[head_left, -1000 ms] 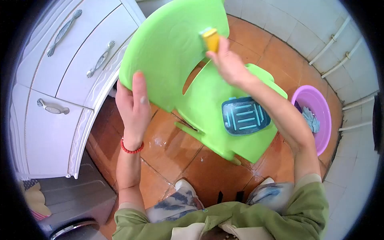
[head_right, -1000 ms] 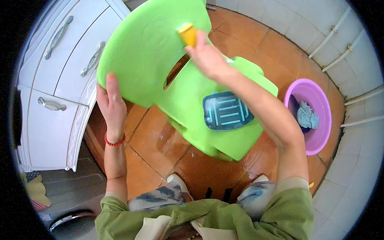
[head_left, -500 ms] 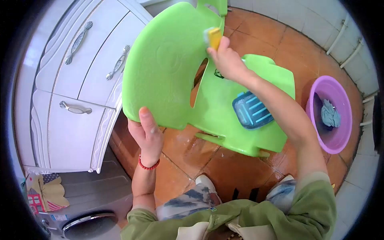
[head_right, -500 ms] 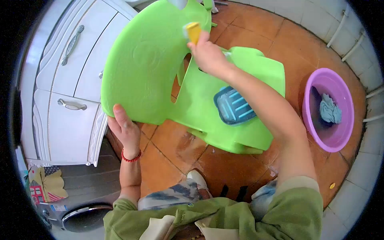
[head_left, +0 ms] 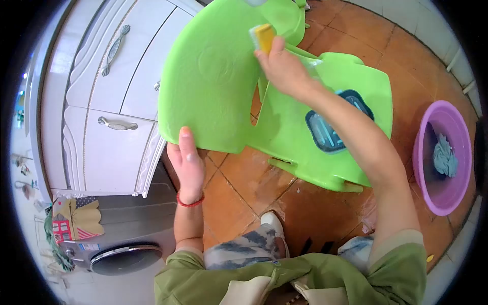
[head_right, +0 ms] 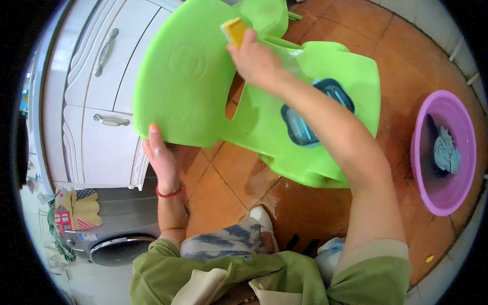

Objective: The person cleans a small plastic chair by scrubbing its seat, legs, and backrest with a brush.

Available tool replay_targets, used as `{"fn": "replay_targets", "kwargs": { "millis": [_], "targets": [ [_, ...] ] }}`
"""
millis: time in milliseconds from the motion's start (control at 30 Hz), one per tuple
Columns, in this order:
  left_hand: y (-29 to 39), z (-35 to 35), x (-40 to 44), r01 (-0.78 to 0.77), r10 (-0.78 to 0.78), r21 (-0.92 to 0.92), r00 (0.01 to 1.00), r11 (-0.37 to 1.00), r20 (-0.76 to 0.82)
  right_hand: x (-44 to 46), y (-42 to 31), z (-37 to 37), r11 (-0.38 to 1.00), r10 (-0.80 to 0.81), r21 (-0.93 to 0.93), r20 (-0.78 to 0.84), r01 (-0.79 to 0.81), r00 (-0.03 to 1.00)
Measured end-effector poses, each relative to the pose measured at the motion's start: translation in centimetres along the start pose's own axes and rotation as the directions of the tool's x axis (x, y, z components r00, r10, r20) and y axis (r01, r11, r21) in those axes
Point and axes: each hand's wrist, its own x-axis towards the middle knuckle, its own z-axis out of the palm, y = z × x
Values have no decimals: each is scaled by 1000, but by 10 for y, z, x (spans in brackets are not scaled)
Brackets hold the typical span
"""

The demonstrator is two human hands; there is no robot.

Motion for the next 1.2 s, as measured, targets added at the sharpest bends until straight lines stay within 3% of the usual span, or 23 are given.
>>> {"fn": "replay_targets", "kwargs": {
  "millis": [33, 67, 100, 167, 233, 267, 300, 367, 400, 467, 567, 600, 700, 800, 900, 1000, 1100, 1200],
  "targets": [
    [8, 2, 0, 138, -136, -94, 990, 986, 24, -2, -8, -2, 994, 53, 92, -1, -52, 999],
    [6, -5, 5, 124, -127, -71, 991, 990, -40, -14, -18, 0, 998, -23, 65, 65, 19, 998],
    [17, -14, 14, 171, -173, -247, 985, 954, 15, -25, -28, 3, 991, -89, 114, 106, 77, 990],
    [37, -32, 47, 196, -198, -26, 979, 980, -52, -52, -46, 10, 957, -224, 226, 183, 181, 957],
    [70, -18, 70, 178, -180, 188, 984, 966, -8, -87, -57, 14, 887, -427, 239, 105, 395, 898],
    [83, -8, 84, 215, -244, 297, 968, 930, 63, -94, -59, 14, 837, -521, 232, 61, 495, 852],
    [89, -1, 96, 242, -317, 407, 940, 881, 127, -94, -60, 11, 866, -486, 196, 112, 460, 867],
    [73, 21, 104, -33, -130, 709, 976, 705, 175, -86, -61, 4, 912, -411, 114, 211, 395, 887],
    [67, 15, 108, -81, -129, 740, 966, 668, 223, -69, -54, 15, 954, -299, 32, 133, 298, 945],
    [56, 7, 113, -98, -100, 716, 968, 691, 228, -28, -29, 28, 985, -68, 158, 28, 63, 997],
    [55, 3, 115, -100, -105, 720, 966, 686, 235, -18, -30, 13, 972, 71, 221, 24, -75, 997],
    [55, 3, 115, -94, -111, 725, 967, 683, 230, -25, -35, 31, 970, -131, 208, 27, 123, 991],
    [57, 5, 114, 38, -190, 634, 966, 773, 174, -84, -81, 1, 869, -490, 176, 165, 463, 856],
    [64, 13, 106, 115, -219, 526, 966, 842, 139, -70, -75, 1, 890, -455, 58, 170, 452, 874],
    [69, 20, 102, 179, -258, 486, 961, 856, 101, -11, -36, 5, 993, -69, 96, -56, 74, 996],
    [68, 19, 104, 223, -288, 413, 952, 883, 103, -30, -54, 8, 958, -130, 276, 177, 78, 975],
    [65, 14, 106, 247, -297, 332, 949, 910, 108, -80, -77, 16, 834, -539, 137, -10, 535, 842],
    [65, 14, 105, 258, -302, 305, 947, 917, 108, -55, -66, 9, 919, -395, 45, 142, 393, 908]
  ]
}}
